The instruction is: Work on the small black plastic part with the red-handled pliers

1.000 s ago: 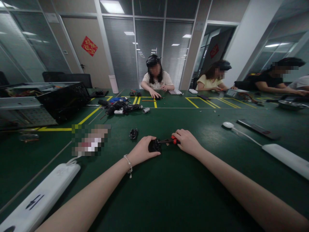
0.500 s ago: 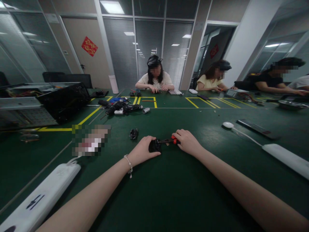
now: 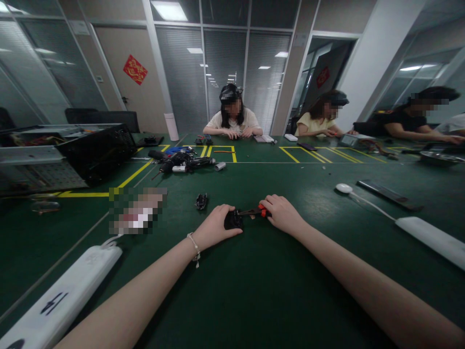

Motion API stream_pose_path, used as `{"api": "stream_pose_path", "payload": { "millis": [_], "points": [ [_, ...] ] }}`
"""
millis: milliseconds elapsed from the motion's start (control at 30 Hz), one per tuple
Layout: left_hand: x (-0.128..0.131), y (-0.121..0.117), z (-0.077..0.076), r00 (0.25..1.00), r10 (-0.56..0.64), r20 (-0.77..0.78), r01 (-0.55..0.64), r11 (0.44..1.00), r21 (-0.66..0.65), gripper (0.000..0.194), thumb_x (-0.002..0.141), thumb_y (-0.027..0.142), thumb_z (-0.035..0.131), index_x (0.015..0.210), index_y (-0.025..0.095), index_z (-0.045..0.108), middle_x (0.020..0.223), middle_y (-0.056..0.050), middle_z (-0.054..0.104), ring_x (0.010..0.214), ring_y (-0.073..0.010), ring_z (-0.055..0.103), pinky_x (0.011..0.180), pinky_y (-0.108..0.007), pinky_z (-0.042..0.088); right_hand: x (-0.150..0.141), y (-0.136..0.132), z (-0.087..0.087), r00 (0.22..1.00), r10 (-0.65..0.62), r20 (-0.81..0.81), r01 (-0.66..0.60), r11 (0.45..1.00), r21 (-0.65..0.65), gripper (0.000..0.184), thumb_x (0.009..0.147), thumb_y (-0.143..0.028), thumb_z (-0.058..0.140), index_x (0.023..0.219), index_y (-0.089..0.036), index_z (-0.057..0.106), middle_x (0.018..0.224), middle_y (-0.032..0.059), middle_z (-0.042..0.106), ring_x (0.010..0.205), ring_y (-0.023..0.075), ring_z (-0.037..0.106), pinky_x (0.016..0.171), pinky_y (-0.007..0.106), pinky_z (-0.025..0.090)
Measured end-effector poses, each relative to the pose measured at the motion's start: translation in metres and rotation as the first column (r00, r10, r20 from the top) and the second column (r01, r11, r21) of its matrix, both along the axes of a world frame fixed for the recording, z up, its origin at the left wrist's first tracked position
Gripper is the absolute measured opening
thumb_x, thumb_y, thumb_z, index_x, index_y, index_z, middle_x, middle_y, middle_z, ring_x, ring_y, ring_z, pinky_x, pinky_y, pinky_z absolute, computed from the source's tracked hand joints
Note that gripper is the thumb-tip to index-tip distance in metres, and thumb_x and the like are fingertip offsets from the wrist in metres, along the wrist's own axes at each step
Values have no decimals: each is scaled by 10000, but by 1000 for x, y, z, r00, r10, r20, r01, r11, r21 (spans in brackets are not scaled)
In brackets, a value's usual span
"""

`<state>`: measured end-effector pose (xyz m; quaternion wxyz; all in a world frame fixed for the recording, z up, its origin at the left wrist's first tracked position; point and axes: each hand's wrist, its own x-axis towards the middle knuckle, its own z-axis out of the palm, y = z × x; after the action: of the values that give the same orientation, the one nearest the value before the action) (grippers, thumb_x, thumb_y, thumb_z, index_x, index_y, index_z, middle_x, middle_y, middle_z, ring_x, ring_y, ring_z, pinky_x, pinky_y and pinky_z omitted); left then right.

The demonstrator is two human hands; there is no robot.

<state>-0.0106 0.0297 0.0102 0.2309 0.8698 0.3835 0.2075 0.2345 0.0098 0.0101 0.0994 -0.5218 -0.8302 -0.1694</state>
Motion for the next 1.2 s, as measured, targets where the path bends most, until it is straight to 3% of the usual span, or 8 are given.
{"api": "stream_pose_path", "payload": {
  "millis": [1200],
  "points": [
    [1, 1, -2, 999, -13, 50, 12, 1000, 17, 569, 636, 462, 637, 1105, 200, 448, 1125, -69, 493, 1042, -244, 471, 883, -387, 379, 2, 3, -3, 1000, 15, 24, -15, 1000, 21, 395, 628, -130, 576, 1016, -167, 510, 953, 78, 532, 860, 209, 466, 740, 333, 370]
  ]
}}
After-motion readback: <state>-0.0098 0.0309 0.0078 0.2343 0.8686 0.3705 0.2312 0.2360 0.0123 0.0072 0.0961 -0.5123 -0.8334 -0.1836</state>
